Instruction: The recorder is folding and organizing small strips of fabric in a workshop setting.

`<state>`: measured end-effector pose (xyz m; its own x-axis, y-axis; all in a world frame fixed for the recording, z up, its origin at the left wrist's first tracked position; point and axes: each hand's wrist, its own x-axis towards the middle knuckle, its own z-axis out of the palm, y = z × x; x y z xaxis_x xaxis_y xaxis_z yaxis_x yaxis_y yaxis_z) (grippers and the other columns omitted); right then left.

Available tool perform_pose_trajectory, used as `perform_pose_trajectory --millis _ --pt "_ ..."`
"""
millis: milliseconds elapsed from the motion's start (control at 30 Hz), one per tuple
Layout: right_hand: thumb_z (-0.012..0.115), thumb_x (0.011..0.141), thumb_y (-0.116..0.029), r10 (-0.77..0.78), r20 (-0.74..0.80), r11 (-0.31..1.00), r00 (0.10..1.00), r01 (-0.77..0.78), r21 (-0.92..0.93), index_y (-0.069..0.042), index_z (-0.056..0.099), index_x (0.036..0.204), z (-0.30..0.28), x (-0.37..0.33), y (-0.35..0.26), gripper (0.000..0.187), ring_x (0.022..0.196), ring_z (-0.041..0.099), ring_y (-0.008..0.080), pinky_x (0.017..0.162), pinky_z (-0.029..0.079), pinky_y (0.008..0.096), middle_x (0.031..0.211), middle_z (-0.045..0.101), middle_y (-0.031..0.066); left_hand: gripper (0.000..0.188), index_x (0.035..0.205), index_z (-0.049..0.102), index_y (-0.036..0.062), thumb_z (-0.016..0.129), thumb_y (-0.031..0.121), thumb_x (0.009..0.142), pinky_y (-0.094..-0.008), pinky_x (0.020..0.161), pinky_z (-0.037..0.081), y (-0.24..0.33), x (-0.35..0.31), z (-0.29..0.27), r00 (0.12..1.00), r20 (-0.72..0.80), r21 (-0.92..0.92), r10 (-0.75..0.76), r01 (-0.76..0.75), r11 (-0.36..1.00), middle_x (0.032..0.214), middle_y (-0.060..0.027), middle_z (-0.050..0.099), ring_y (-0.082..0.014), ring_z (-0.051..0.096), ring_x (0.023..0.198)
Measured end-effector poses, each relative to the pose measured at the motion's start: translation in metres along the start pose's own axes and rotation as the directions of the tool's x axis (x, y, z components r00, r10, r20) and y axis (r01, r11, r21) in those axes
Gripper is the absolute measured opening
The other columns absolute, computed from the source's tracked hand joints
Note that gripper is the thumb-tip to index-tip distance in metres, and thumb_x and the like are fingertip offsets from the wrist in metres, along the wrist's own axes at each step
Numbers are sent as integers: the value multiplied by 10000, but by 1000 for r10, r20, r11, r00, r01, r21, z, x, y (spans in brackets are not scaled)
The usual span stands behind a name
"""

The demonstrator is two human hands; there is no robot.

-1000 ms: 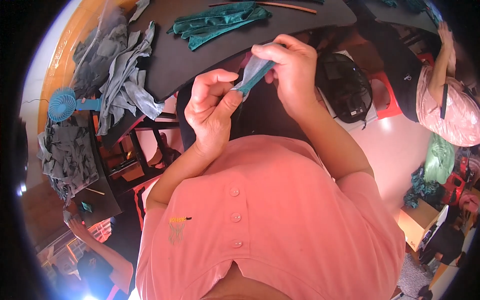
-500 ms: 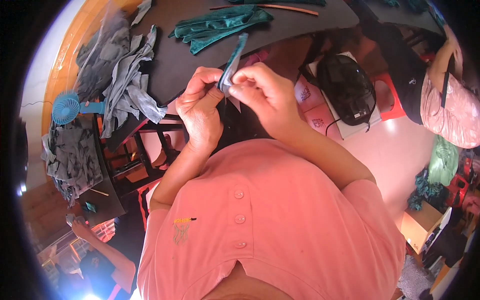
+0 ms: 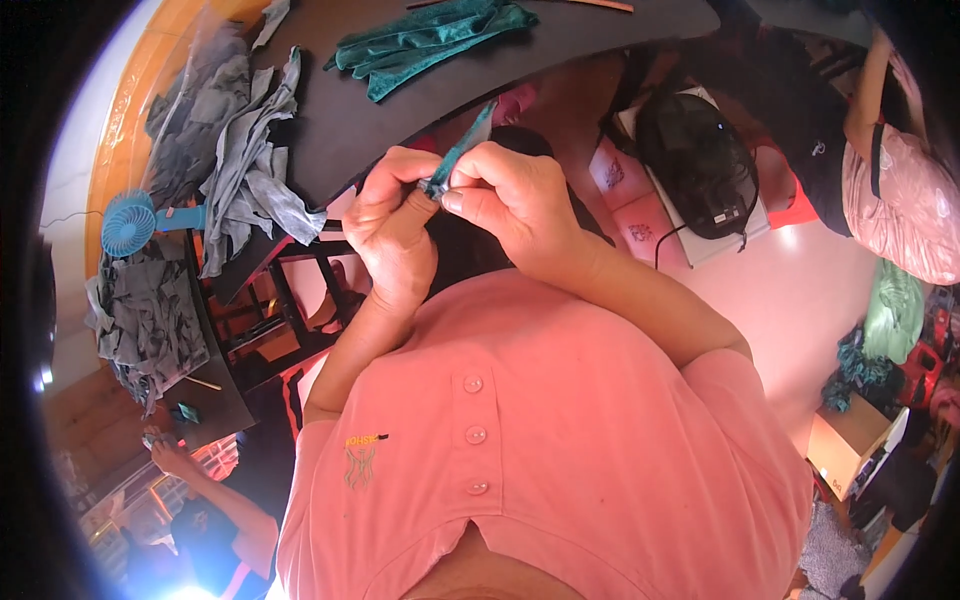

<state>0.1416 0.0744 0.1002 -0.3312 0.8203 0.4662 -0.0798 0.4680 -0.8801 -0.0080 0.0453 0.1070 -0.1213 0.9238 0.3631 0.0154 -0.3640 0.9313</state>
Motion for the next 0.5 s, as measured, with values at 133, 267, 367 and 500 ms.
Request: perform_pose_trajectory --millis 133,267,367,500 --pt "681 816 -61 3 19 999 1000 -2 -32 -28 538 797 1 -2 -3 147 537 515 158 505 411 284 649 556 82 268 894 638 3 543 -198 745 -203 689 406 -10 -8 3 993 -96 -70 -71 64 995 835 -14 556 -86 497 753" --pt "661 833 -112 -3 93 991 996 16 -134 -42 548 847 2 -14 3 134 541 503 159 507 379 286 659 541 67 293 901 659 7 521 -197 742 -205 696 413 -11 -8 7 997 -42 45 -62 64 997 833 -17 558 -88 503 757" --pt "660 834 -73 9 86 995 996 0 -95 -41 535 835 3 -15 5 129 544 519 177 510 403 288 665 544 74 266 853 665 -2 545 -200 722 -218 716 436 -11 -8 1 993 -13 -1 -120 120 993 852 -32 582 -100 526 776" --pt "667 833 -46 28 -87 1000 996 -29 -9 -32 558 908 8 -13 2 134 562 553 187 517 440 274 722 574 86 273 833 637 2 590 -220 681 -224 721 460 -17 -8 -4 996 -91 -2 -6 6 1000 899 -42 597 -103 546 796"
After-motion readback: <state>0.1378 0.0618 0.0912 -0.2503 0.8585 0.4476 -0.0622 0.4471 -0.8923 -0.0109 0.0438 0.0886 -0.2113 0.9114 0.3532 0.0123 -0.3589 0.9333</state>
